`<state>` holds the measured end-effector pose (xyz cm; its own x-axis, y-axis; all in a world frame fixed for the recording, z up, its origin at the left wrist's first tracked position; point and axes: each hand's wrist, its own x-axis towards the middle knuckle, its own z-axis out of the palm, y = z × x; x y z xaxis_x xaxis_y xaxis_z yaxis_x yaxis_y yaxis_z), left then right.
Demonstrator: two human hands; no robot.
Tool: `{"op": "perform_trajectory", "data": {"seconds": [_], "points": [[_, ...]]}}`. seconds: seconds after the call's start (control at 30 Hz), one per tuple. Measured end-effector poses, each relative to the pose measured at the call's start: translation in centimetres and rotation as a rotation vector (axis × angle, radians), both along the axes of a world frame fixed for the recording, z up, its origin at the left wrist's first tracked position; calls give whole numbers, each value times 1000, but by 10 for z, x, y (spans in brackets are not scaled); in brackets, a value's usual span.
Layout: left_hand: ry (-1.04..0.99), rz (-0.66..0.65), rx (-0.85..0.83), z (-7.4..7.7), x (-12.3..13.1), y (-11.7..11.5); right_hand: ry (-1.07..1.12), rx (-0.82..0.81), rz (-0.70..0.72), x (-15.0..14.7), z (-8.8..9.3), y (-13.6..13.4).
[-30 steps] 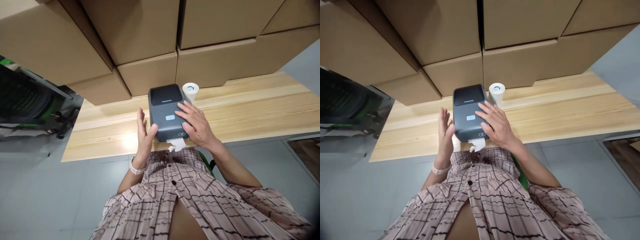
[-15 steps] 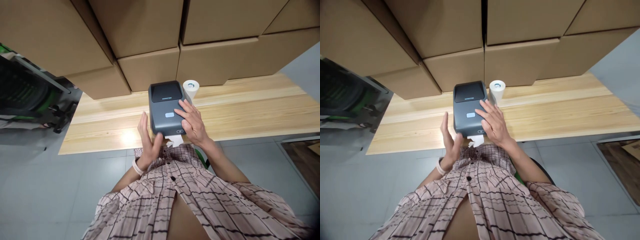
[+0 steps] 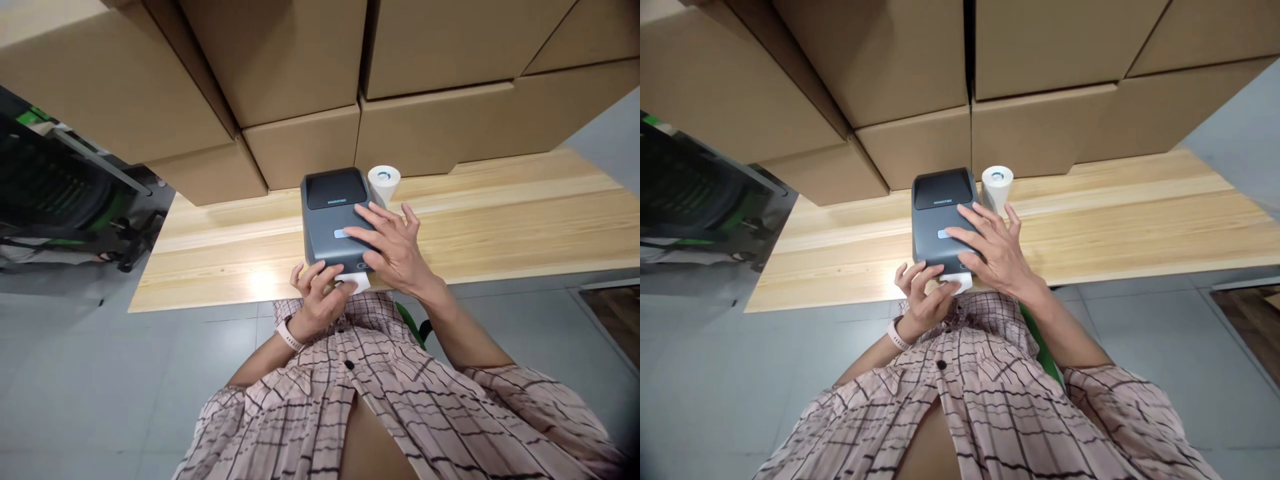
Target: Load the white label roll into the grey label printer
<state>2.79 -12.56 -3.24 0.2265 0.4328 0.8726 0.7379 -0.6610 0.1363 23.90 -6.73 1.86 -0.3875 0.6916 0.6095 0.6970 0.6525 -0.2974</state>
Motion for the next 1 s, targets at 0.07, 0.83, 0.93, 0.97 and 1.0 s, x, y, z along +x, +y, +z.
{"op": "perform_trajectory", "data": {"seconds": [0.07,0.83,0.93,0.97,1.0], "points": [[-48,-20,-8,4,-7,-4,-79,1,11,0,6,3],[-928,-276,-959,34,-26,99,444,138,157,-22,110,127],[-862,-293,-992,35,-25,102,392,98,122,-24,132,150],[-844,-292,-997,34,-25,105,358,103,106,-24,137,150],[-830,-287,-1001,34,-26,108,320,133,87,-23,139,148]]}}
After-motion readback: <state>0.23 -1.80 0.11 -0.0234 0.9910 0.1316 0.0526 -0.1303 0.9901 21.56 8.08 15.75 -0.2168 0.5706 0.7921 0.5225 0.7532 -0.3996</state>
